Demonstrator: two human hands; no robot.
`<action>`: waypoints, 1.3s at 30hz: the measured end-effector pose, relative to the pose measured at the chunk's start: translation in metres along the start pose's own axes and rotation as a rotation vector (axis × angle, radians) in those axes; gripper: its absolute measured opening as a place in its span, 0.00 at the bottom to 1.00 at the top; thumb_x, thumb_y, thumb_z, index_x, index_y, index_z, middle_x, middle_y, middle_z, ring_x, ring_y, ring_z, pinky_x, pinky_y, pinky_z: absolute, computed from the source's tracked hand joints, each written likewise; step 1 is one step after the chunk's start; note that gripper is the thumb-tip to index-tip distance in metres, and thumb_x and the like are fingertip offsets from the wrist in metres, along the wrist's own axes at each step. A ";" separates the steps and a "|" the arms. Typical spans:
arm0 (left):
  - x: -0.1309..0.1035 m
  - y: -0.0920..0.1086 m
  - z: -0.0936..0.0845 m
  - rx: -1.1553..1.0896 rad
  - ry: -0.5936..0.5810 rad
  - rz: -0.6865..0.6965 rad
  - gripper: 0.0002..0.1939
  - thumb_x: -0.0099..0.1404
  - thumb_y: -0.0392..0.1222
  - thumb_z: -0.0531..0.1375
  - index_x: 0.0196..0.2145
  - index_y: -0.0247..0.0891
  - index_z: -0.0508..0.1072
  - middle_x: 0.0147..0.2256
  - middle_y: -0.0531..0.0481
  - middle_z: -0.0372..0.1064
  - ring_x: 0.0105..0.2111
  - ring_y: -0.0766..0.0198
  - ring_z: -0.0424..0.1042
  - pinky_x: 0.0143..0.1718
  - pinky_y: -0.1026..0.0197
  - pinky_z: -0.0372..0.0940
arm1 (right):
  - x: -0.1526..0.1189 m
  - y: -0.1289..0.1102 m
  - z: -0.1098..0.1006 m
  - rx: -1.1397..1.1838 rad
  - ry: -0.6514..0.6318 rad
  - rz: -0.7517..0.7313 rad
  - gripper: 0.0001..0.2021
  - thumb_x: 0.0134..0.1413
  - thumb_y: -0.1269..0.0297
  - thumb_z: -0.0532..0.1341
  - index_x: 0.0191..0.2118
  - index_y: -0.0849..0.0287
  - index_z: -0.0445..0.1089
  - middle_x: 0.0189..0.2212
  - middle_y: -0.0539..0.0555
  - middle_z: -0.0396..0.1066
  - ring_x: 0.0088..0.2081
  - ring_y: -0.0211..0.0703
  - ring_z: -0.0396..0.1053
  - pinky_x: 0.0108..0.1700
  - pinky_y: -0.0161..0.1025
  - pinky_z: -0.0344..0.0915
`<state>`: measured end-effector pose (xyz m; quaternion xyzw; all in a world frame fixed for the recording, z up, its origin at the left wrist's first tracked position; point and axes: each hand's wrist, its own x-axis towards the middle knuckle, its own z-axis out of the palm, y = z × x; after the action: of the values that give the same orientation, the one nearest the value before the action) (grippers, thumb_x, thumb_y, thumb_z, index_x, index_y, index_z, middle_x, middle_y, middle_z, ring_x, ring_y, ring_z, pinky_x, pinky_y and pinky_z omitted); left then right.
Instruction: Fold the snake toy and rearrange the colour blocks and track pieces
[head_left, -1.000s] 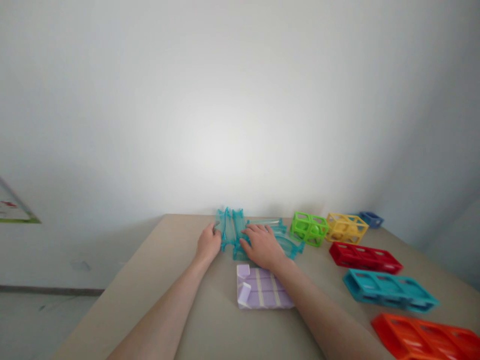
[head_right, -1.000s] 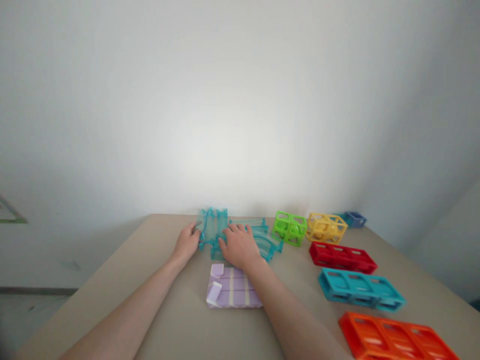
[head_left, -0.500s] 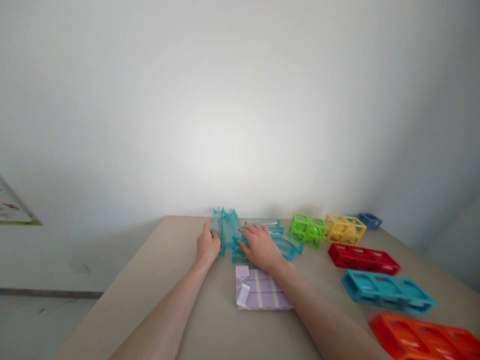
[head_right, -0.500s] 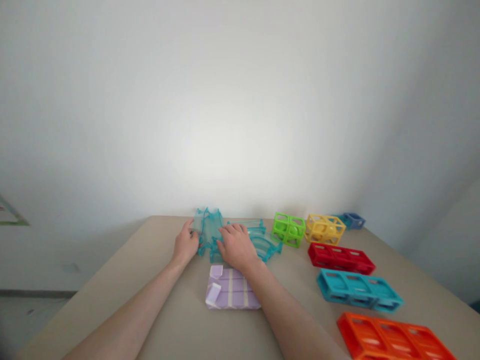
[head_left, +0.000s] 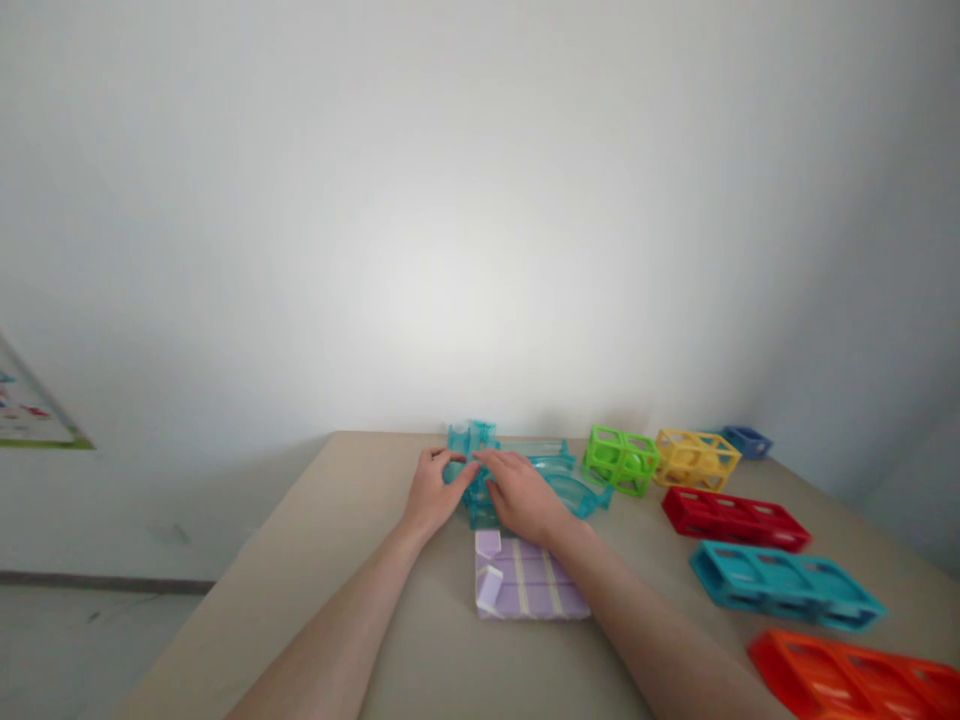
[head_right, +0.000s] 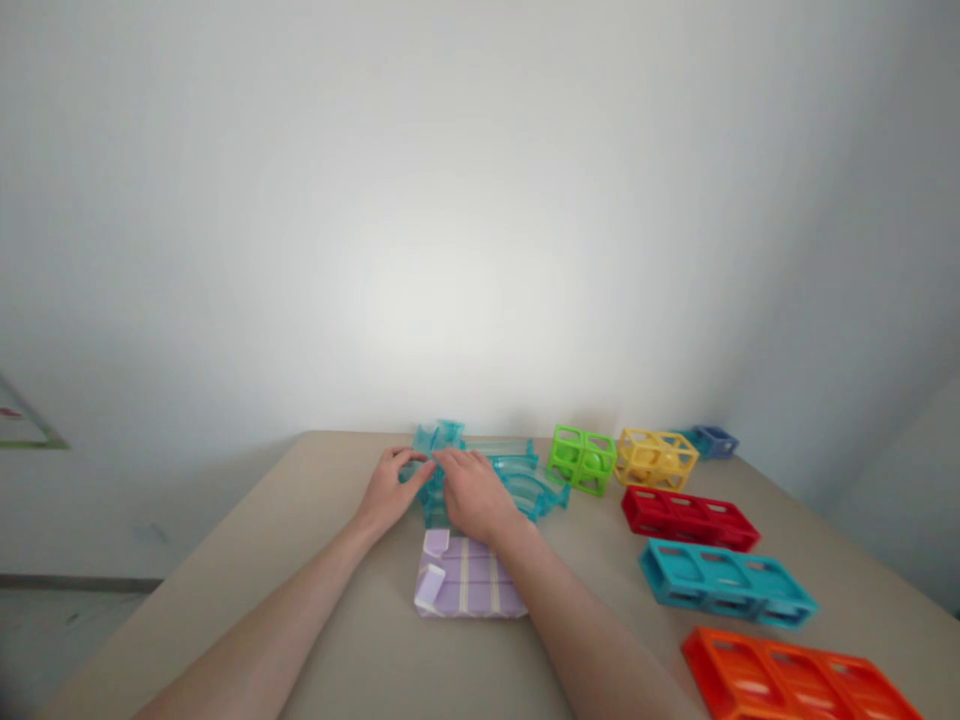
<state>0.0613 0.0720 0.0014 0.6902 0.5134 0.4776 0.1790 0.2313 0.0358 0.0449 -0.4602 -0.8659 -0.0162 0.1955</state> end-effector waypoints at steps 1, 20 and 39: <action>-0.001 0.000 0.001 0.010 -0.003 0.012 0.13 0.58 0.49 0.62 0.36 0.38 0.76 0.41 0.44 0.68 0.46 0.56 0.69 0.53 0.52 0.62 | 0.000 0.000 0.000 -0.006 0.005 0.038 0.22 0.61 0.70 0.49 0.61 0.63 0.58 0.58 0.63 0.62 0.60 0.48 0.57 0.61 0.50 0.50; 0.002 -0.002 -0.001 0.122 0.005 0.077 0.11 0.63 0.39 0.56 0.37 0.43 0.79 0.39 0.44 0.67 0.46 0.56 0.67 0.52 0.50 0.63 | -0.001 0.004 -0.001 -0.039 -0.028 0.185 0.14 0.63 0.62 0.49 0.45 0.61 0.69 0.54 0.62 0.66 0.55 0.50 0.63 0.59 0.55 0.48; -0.001 0.004 0.000 0.328 0.192 -0.110 0.12 0.59 0.42 0.59 0.41 0.43 0.78 0.39 0.42 0.64 0.38 0.55 0.68 0.45 0.54 0.64 | 0.002 0.006 0.005 -0.057 0.030 0.229 0.15 0.60 0.64 0.52 0.39 0.65 0.74 0.52 0.63 0.67 0.52 0.49 0.66 0.55 0.44 0.55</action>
<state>0.0630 0.0690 0.0038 0.6323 0.6360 0.4405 0.0402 0.2335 0.0423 0.0401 -0.5612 -0.8038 -0.0253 0.1958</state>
